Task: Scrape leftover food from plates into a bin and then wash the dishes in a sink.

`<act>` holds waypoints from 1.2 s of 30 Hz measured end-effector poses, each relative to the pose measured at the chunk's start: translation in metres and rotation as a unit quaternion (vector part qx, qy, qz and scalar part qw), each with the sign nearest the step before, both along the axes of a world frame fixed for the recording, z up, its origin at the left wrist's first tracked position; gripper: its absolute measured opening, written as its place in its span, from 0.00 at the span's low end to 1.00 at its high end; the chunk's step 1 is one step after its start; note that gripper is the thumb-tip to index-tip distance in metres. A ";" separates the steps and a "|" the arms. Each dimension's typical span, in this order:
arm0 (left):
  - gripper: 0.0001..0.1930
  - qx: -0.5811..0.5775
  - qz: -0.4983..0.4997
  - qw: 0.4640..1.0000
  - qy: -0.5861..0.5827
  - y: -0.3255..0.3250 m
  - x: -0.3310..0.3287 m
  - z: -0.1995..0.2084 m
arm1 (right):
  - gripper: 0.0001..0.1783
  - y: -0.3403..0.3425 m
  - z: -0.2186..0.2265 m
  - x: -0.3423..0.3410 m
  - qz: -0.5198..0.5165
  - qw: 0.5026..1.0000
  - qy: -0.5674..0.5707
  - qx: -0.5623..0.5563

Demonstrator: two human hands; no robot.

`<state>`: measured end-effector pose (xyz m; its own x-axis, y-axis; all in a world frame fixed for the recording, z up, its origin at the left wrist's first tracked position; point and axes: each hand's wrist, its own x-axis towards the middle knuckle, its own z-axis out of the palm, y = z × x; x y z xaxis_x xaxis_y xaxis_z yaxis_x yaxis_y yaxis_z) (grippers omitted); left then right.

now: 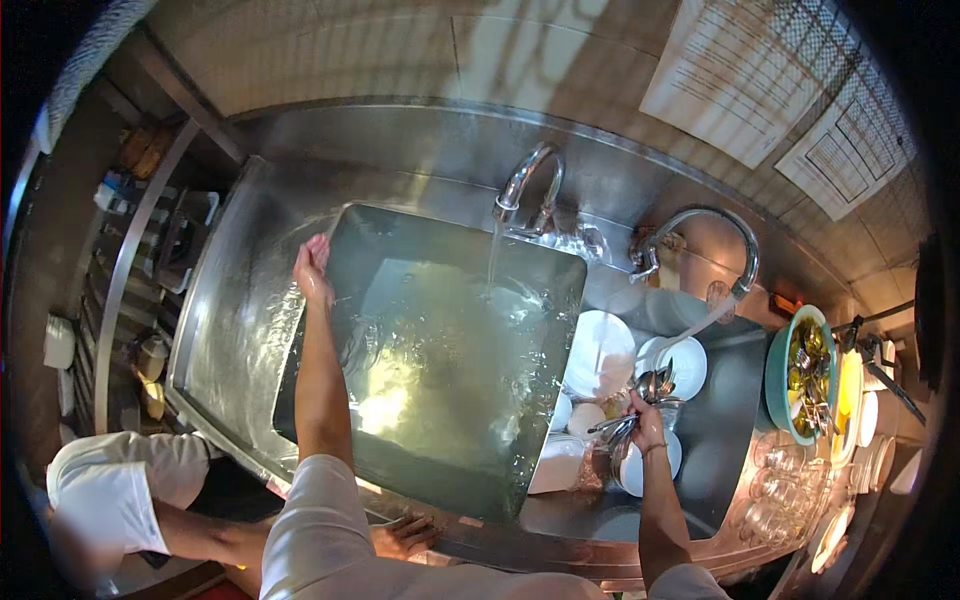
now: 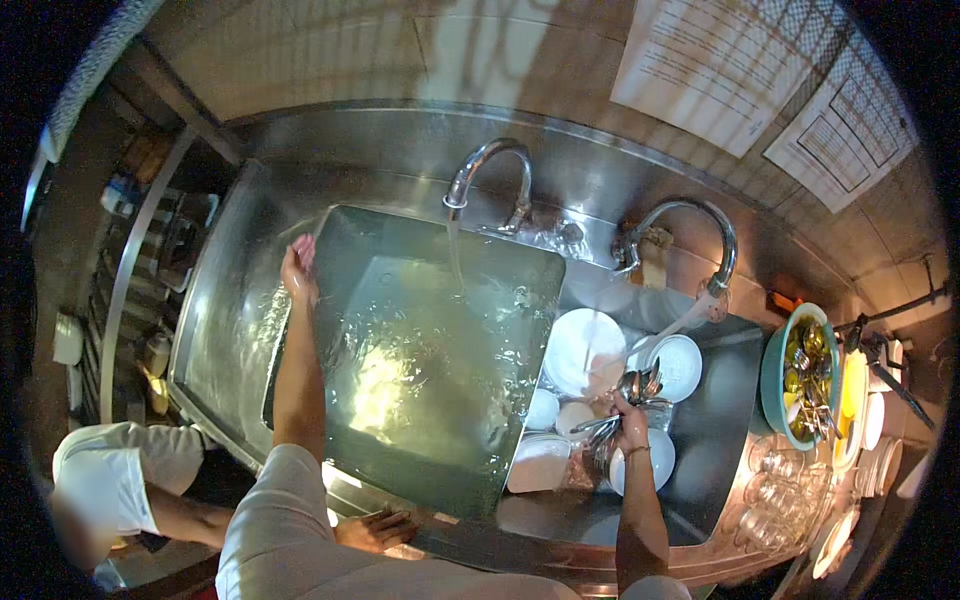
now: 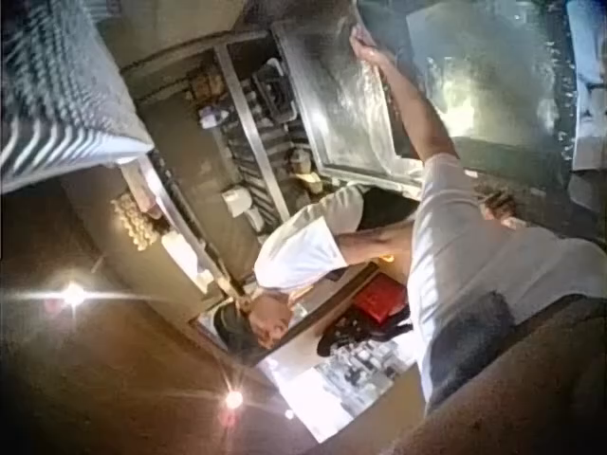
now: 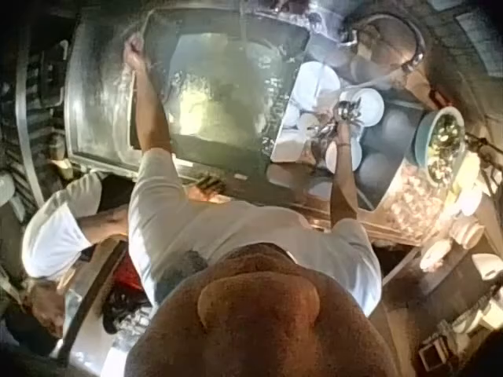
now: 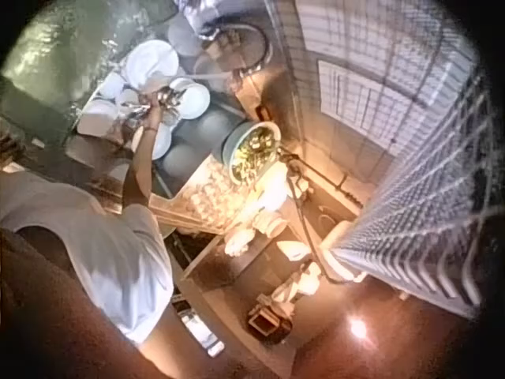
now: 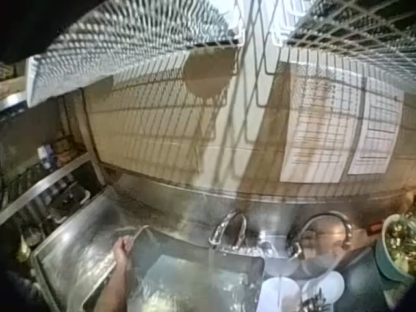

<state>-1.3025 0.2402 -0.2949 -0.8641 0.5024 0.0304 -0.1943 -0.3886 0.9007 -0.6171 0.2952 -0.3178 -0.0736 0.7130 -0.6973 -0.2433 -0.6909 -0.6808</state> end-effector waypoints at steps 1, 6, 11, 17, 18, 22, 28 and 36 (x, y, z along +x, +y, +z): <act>0.20 0.015 -0.022 1.000 -0.016 0.031 0.009 -0.006 | 0.11 -0.007 0.001 0.010 -0.012 1.000 -0.011 -0.004; 0.17 0.117 -0.167 0.963 -0.174 0.038 -0.028 -0.062 | 0.10 0.010 0.000 -0.079 0.082 0.996 0.033 0.009; 0.19 0.065 -0.384 0.916 -0.093 0.064 0.164 0.024 | 0.08 0.027 0.001 -0.076 0.062 0.998 0.014 -0.011; 0.20 -0.110 -0.278 0.947 0.118 -0.015 0.130 0.136 | 0.07 0.026 -0.032 -0.077 0.043 0.991 0.129 -0.004; 0.20 -0.115 -0.210 0.961 0.140 -0.047 0.088 0.126 | 0.09 0.023 -0.027 -0.086 0.048 0.988 0.147 -0.012; 0.20 -0.185 -0.055 0.979 0.071 -0.146 0.037 0.039 | 0.12 0.017 -0.037 -0.068 0.057 0.991 0.115 -0.030; 0.18 0.046 -0.079 0.984 -0.152 -0.175 0.092 -0.056 | 0.08 -0.001 -0.015 -0.078 0.087 0.992 0.095 -0.015; 0.17 0.046 -0.264 0.887 -0.375 -0.063 0.320 0.032 | 0.06 0.003 -0.034 -0.109 0.107 0.991 0.084 0.012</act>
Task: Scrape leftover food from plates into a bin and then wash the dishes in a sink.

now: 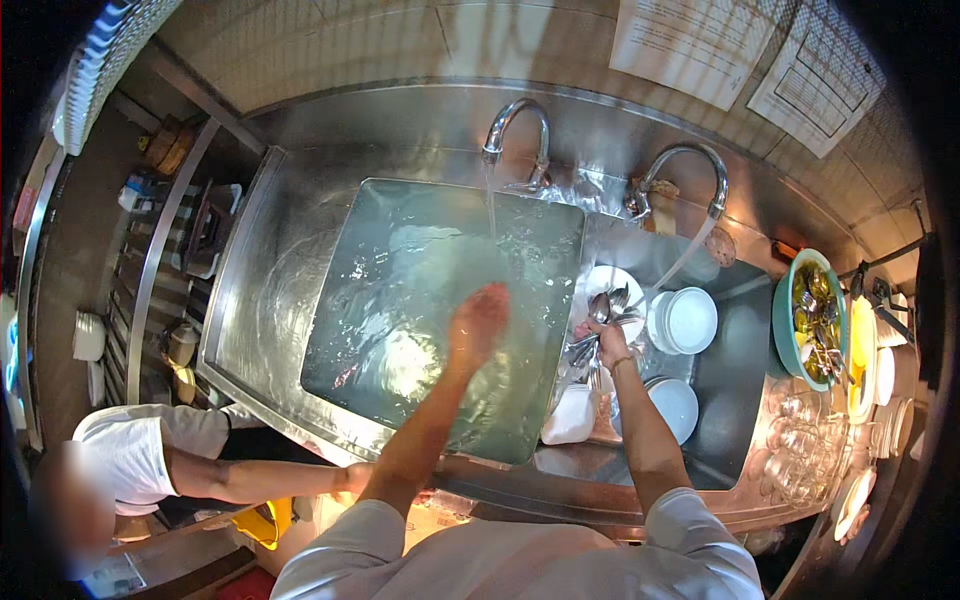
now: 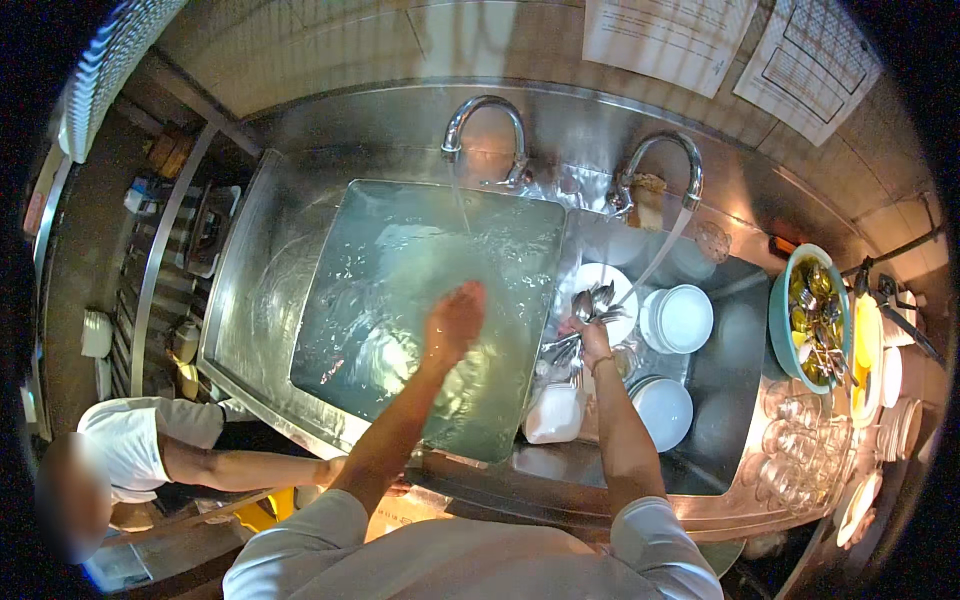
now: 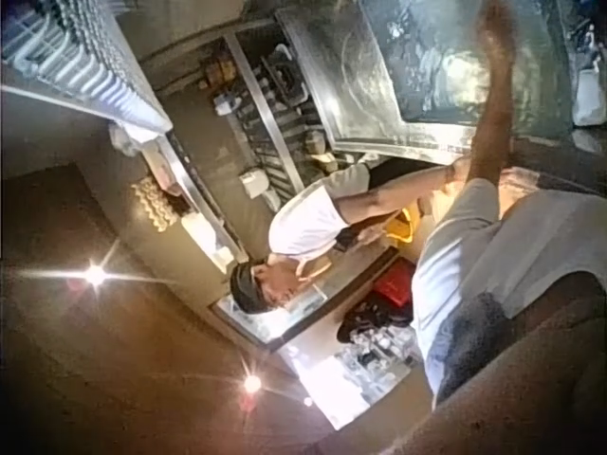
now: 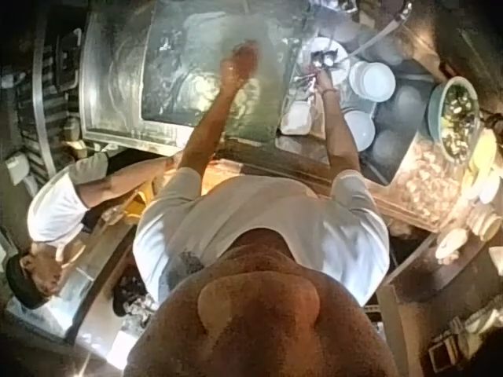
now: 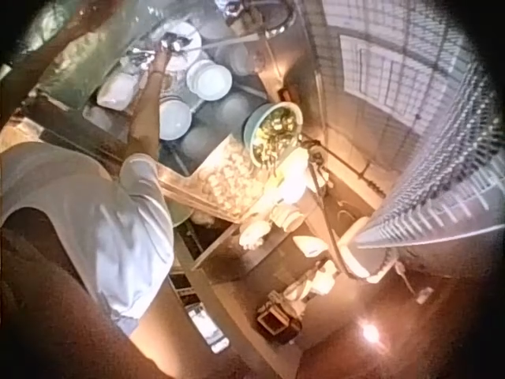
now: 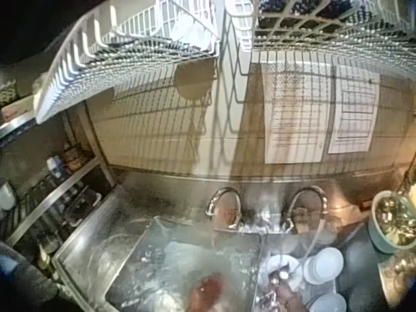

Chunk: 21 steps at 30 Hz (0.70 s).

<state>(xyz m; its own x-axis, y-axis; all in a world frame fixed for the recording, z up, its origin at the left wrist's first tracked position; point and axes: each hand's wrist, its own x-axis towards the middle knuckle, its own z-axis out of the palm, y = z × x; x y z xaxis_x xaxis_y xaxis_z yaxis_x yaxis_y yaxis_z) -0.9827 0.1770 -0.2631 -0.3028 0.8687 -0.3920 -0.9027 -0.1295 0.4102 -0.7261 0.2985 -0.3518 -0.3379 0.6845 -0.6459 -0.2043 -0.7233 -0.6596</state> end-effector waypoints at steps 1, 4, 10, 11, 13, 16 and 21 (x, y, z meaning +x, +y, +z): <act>0.18 0.039 -0.056 0.995 0.075 0.016 0.024 0.011 | 0.07 0.011 -0.015 0.011 0.012 0.998 0.067 0.002; 0.20 0.057 -0.137 0.880 0.451 0.036 0.075 0.044 | 0.11 0.017 -0.010 -0.007 0.033 0.997 -0.046 0.054; 0.18 0.189 -0.180 0.856 0.446 -0.014 0.052 0.116 | 0.13 0.011 0.024 0.010 0.053 0.989 0.048 0.129; 0.18 0.080 -0.125 0.827 0.542 -0.019 0.026 0.110 | 0.14 0.016 0.010 0.024 -0.003 0.996 0.039 0.079; 0.16 -0.003 0.002 0.819 0.573 -0.013 -0.028 0.095 | 0.17 0.037 -0.049 0.101 -0.085 0.996 -0.024 -0.004; 0.15 -0.199 0.213 0.694 0.658 -0.083 -0.168 0.039 | 0.12 0.003 -0.002 0.037 -0.062 0.995 -0.035 0.063; 0.22 -0.282 0.275 0.750 0.531 -0.098 -0.256 -0.079 | 0.12 -0.003 0.031 0.041 -0.009 0.999 -0.006 0.032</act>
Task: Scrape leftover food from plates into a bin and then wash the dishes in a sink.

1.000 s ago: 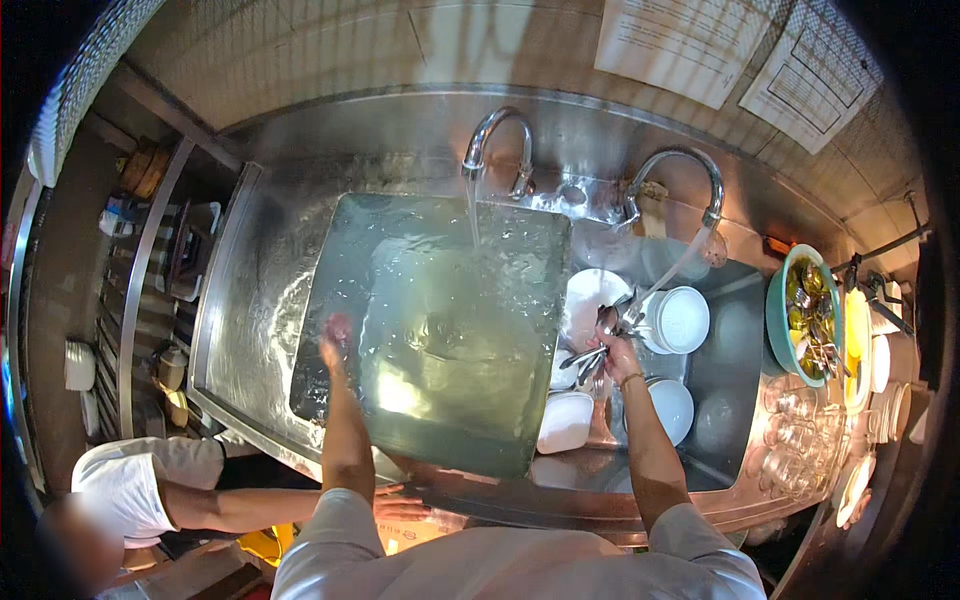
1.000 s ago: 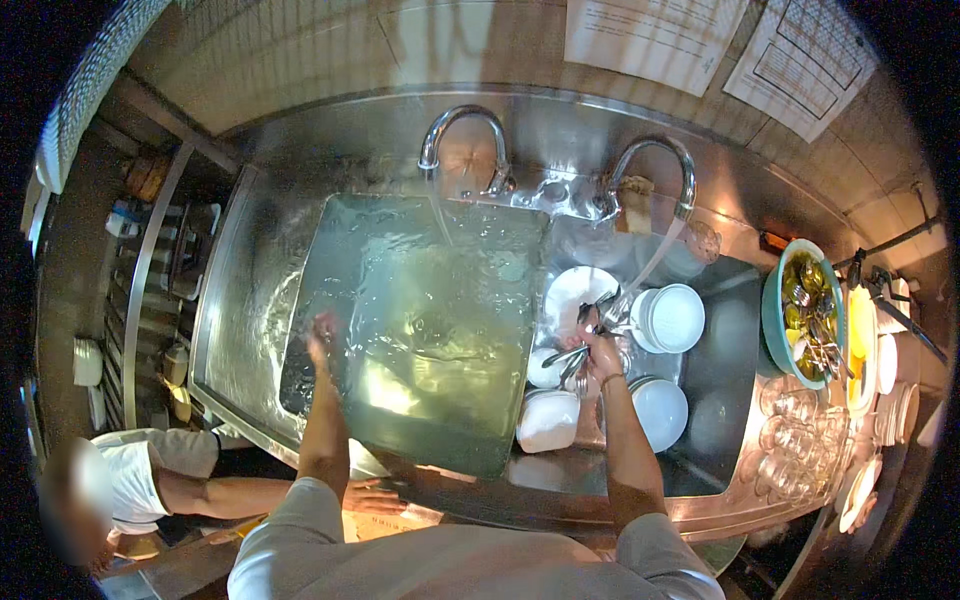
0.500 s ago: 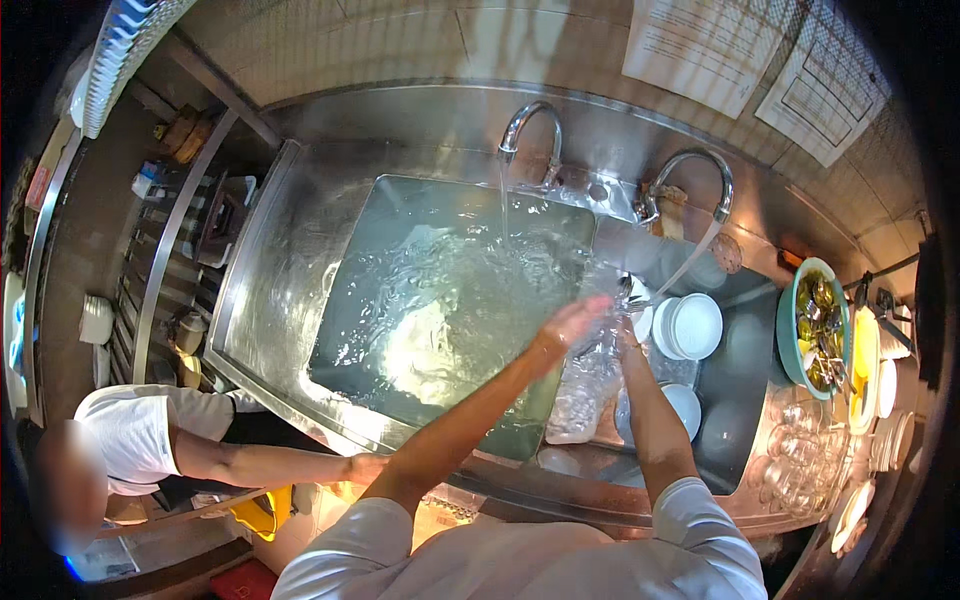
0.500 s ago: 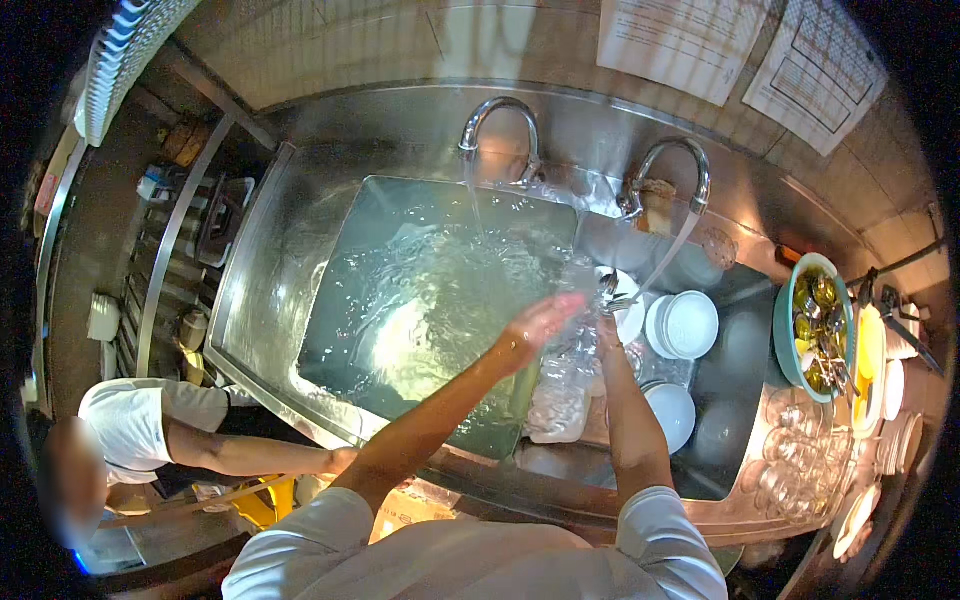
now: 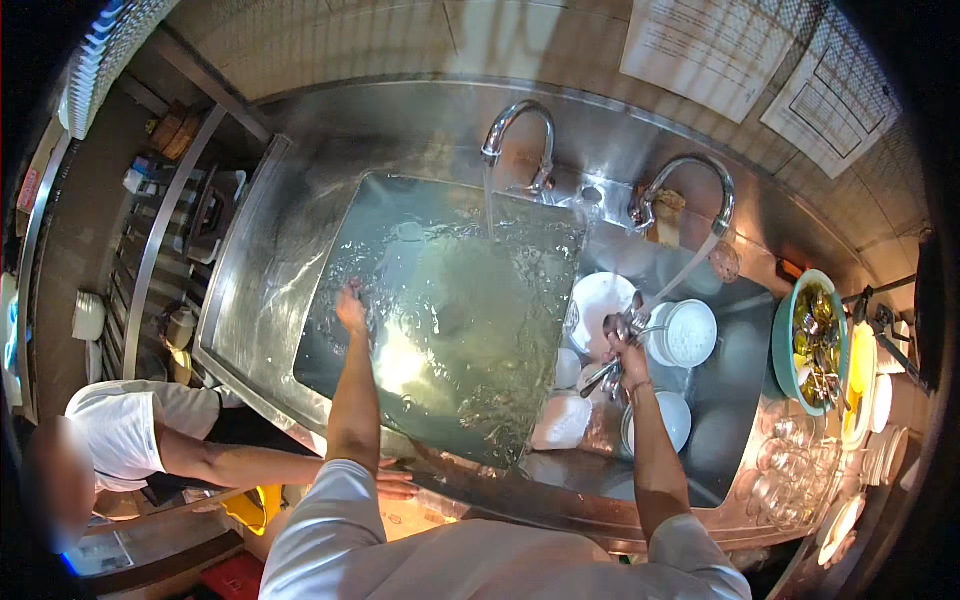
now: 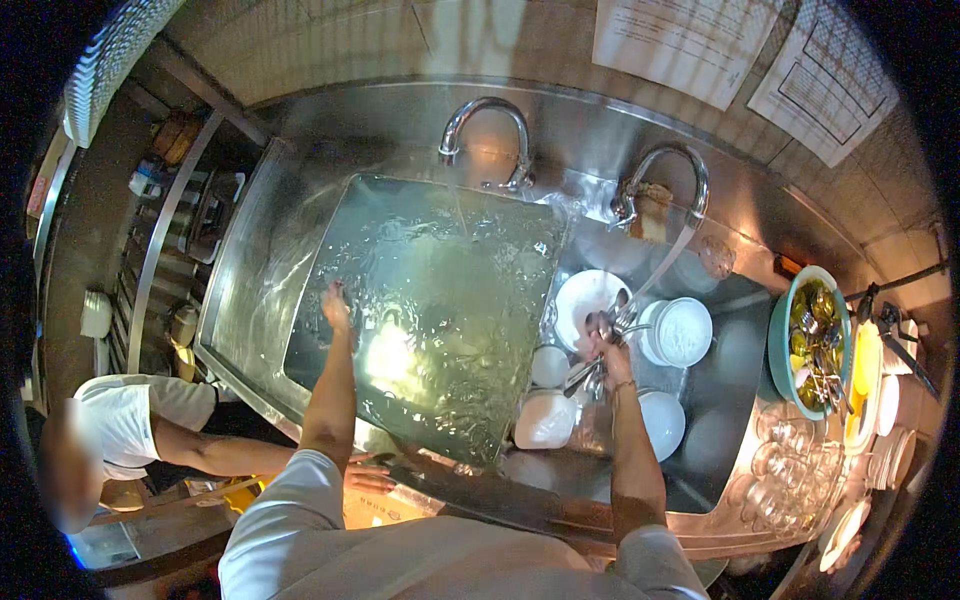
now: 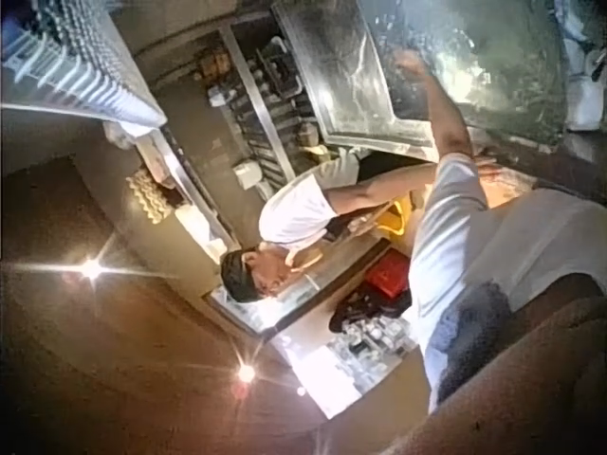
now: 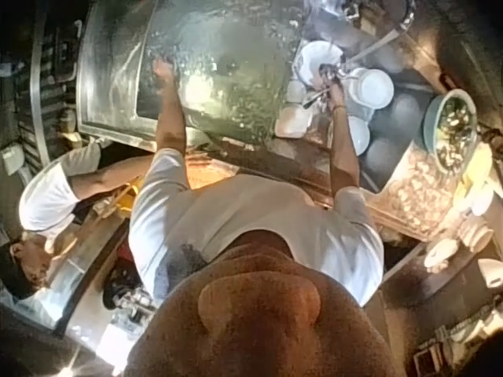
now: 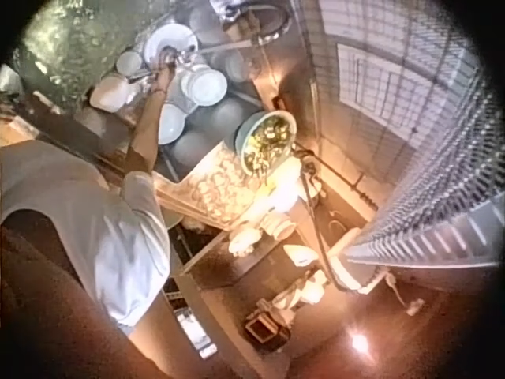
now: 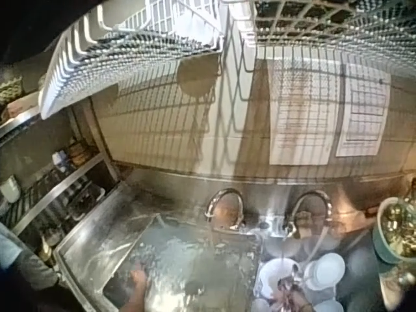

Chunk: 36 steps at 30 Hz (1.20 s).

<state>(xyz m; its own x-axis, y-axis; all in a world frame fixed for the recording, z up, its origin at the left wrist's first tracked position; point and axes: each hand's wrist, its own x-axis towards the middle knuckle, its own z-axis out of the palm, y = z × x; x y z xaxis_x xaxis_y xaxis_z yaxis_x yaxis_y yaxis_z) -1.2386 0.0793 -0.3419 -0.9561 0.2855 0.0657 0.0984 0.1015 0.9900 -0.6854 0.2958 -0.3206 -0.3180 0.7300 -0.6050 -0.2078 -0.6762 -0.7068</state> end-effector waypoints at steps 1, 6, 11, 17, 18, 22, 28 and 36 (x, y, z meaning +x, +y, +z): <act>0.22 0.002 0.001 1.000 0.003 0.010 -0.004 -0.014 | 0.12 0.003 0.006 -0.013 0.001 1.000 0.003 0.002; 0.25 0.494 -0.198 0.605 -0.591 0.086 0.139 -0.032 | 0.12 0.004 -0.007 -0.007 0.029 0.991 -0.113 0.067; 0.18 0.405 -0.430 0.563 -0.577 0.158 0.258 0.044 | 0.09 0.019 -0.003 -0.046 0.057 0.976 -0.162 0.130; 0.18 0.124 -0.529 0.789 -0.287 0.193 0.373 0.139 | 0.08 0.027 -0.011 -0.014 -0.099 0.981 -0.125 0.109; 0.21 0.122 -0.538 0.792 -0.260 0.200 0.383 0.134 | 0.09 0.029 -0.007 -0.005 -0.095 0.984 -0.110 0.100; 0.30 -0.062 -0.491 0.861 -0.114 0.216 0.397 0.071 | 0.12 0.021 0.046 0.002 -0.003 1.000 -0.004 0.007; 0.17 -0.078 -0.586 0.759 -0.273 0.239 0.446 0.061 | 0.11 0.017 0.068 0.039 0.082 0.989 0.090 0.081; 0.17 0.062 -0.523 0.788 -0.319 0.252 0.437 0.071 | 0.19 0.014 0.058 0.027 0.074 0.986 0.036 0.147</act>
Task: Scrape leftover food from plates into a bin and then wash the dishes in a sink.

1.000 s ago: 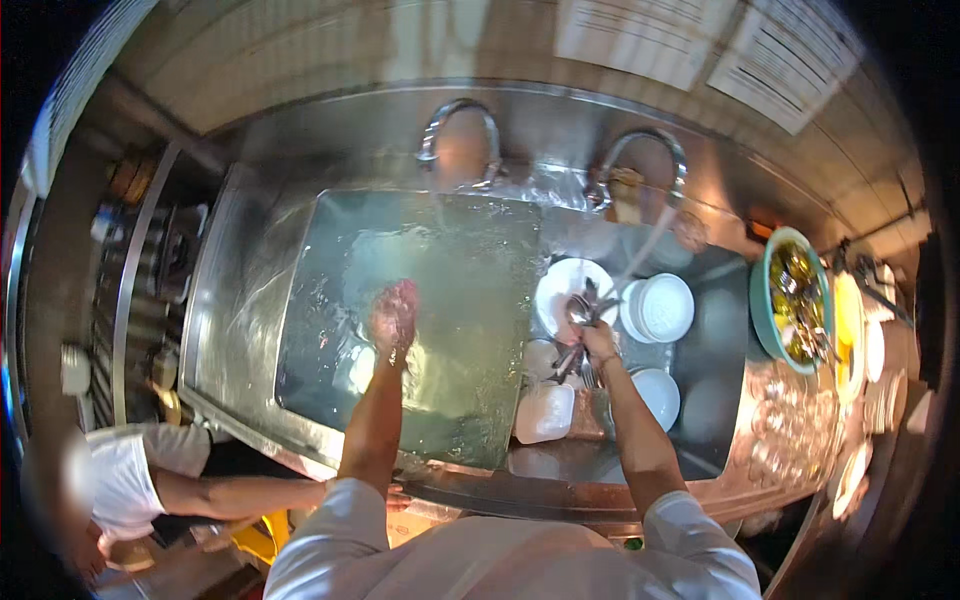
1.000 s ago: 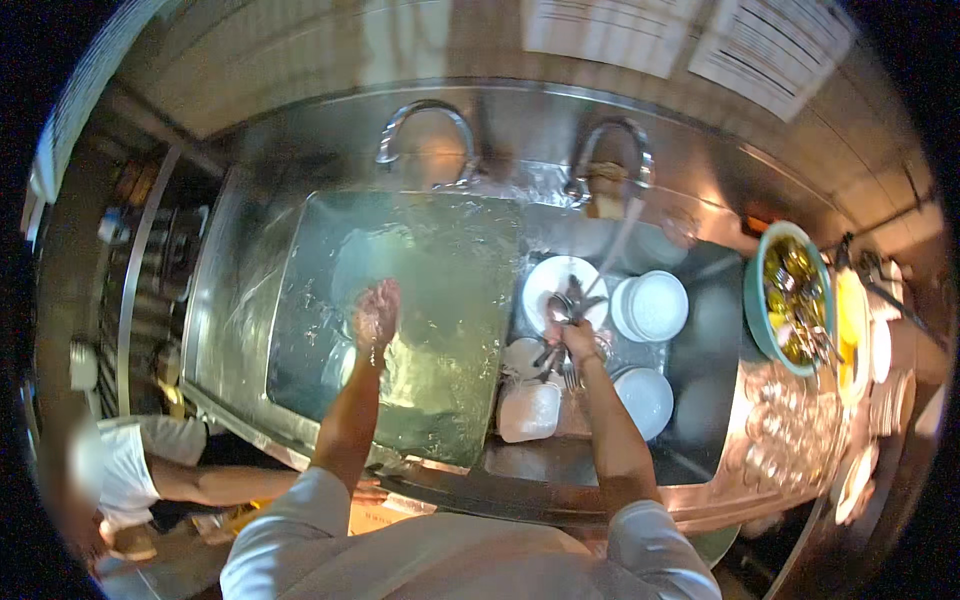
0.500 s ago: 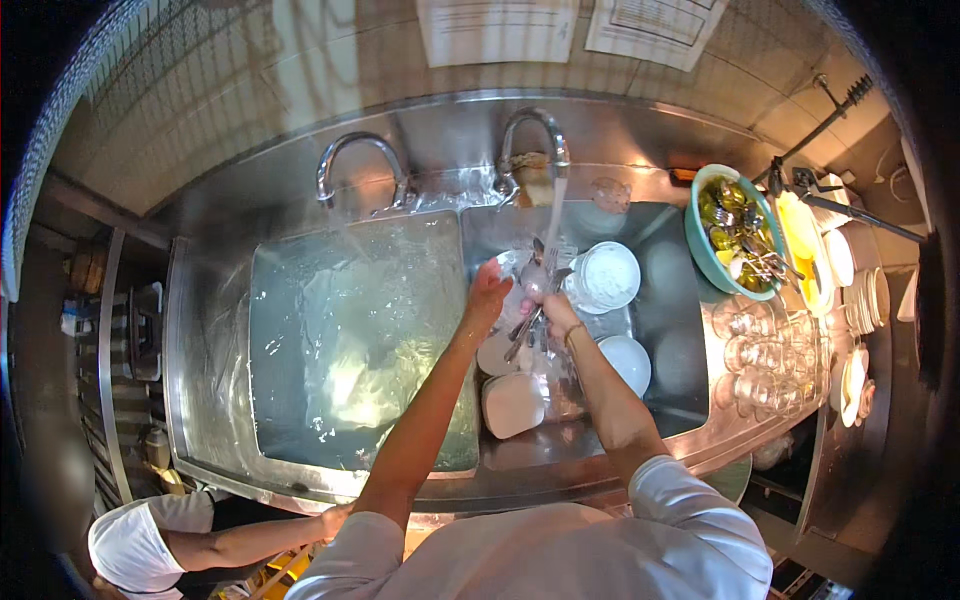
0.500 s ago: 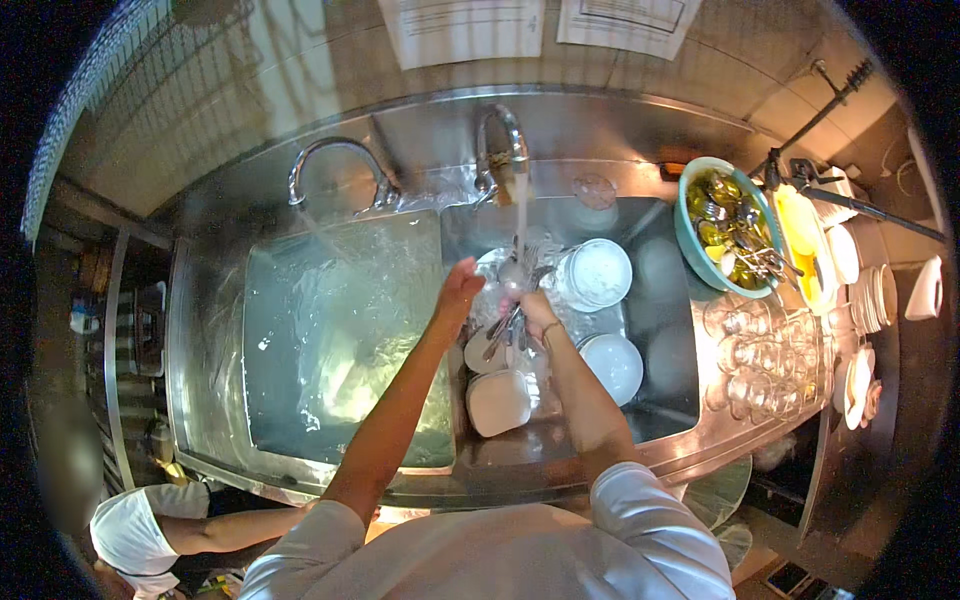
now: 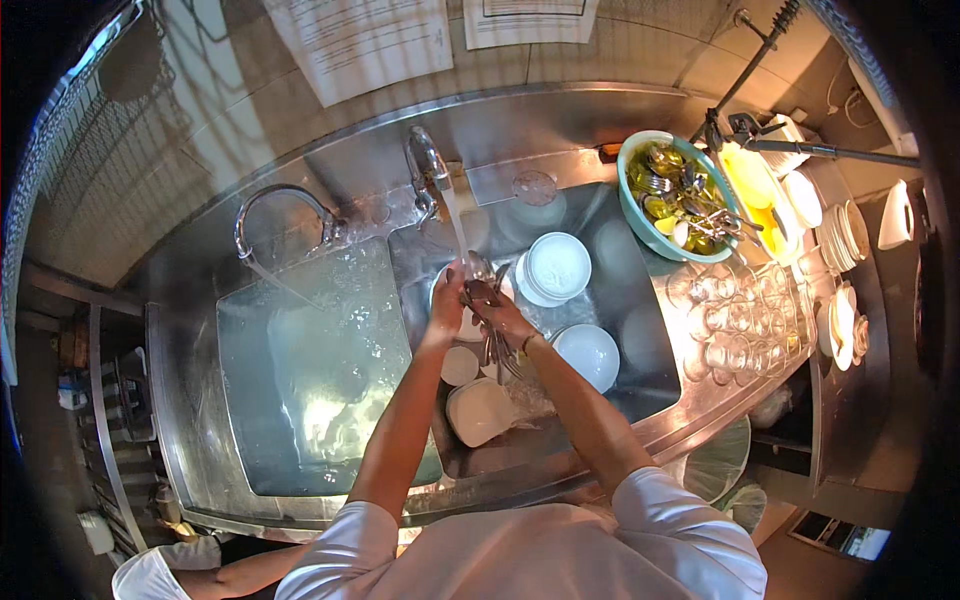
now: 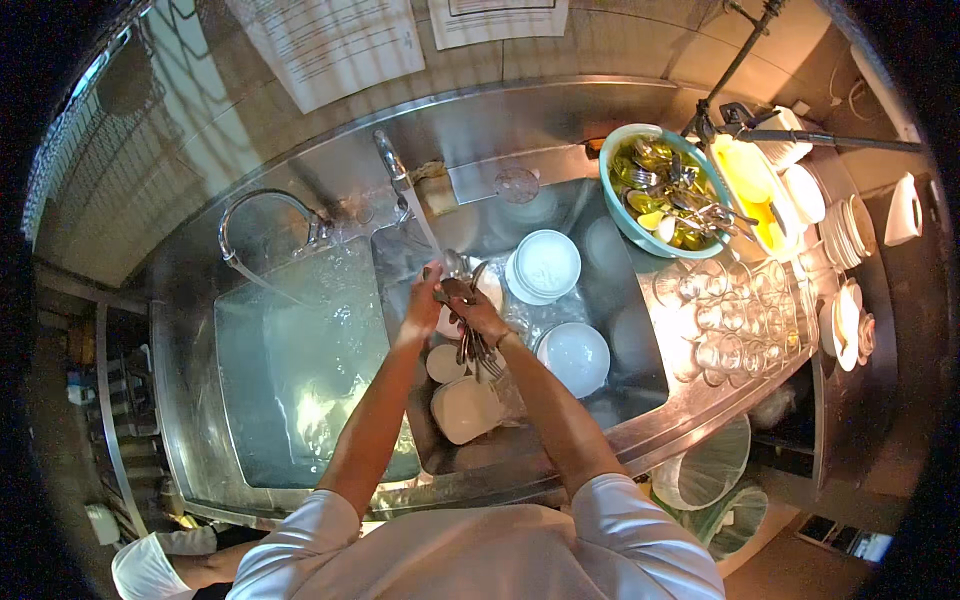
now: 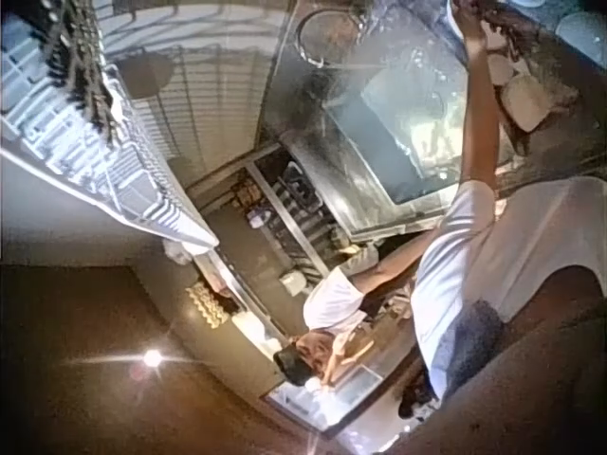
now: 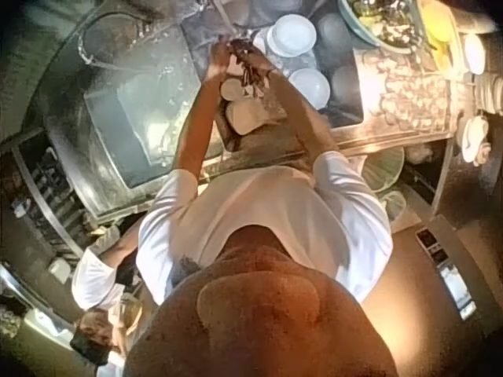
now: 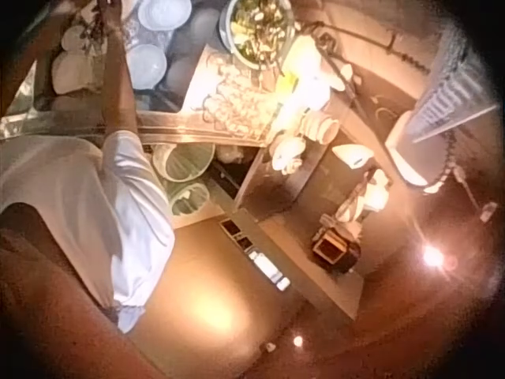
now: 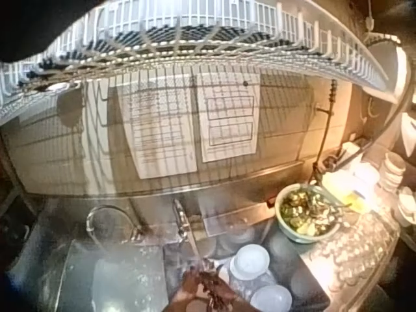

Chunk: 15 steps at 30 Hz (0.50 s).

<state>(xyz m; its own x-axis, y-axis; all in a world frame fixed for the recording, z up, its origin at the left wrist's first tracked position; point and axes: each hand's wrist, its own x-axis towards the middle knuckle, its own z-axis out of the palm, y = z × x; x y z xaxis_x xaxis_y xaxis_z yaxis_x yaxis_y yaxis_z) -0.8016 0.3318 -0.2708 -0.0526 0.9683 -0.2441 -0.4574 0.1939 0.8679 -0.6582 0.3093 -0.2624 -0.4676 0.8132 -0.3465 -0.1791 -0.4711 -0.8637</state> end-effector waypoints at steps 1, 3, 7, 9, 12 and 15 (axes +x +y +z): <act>0.17 -0.042 -0.030 0.994 -0.100 0.001 -0.007 -0.001 | 0.21 0.001 0.000 -0.004 0.004 0.999 -0.029 0.027; 0.23 -0.104 -0.076 0.987 -0.095 0.009 0.008 0.023 | 0.26 0.011 -0.024 0.015 -0.021 0.993 -0.109 0.039; 0.30 -0.124 -0.029 0.987 0.101 0.001 -0.012 0.032 | 0.35 0.009 0.027 -0.009 0.080 0.813 -0.513 0.265; 0.34 0.001 -0.145 0.957 0.252 0.000 -0.005 0.023 | 0.35 0.009 0.042 -0.007 0.079 0.773 -0.578 0.252; 0.21 0.030 -0.079 0.972 0.217 0.009 0.004 0.008 | 0.35 0.012 0.049 -0.010 0.050 0.759 -0.590 0.269; 0.10 0.051 -0.028 0.956 0.287 0.014 0.014 0.010 | 0.36 0.015 0.043 -0.006 0.079 0.775 -0.589 0.214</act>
<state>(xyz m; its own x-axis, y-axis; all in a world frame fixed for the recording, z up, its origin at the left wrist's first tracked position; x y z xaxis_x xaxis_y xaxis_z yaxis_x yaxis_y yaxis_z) -0.7874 0.3459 -0.2610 -0.0963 0.9908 -0.0948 0.1095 0.1052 0.9884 -0.6643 0.3248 -0.2191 -0.1374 0.9362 -0.3235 0.8833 -0.0320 -0.4677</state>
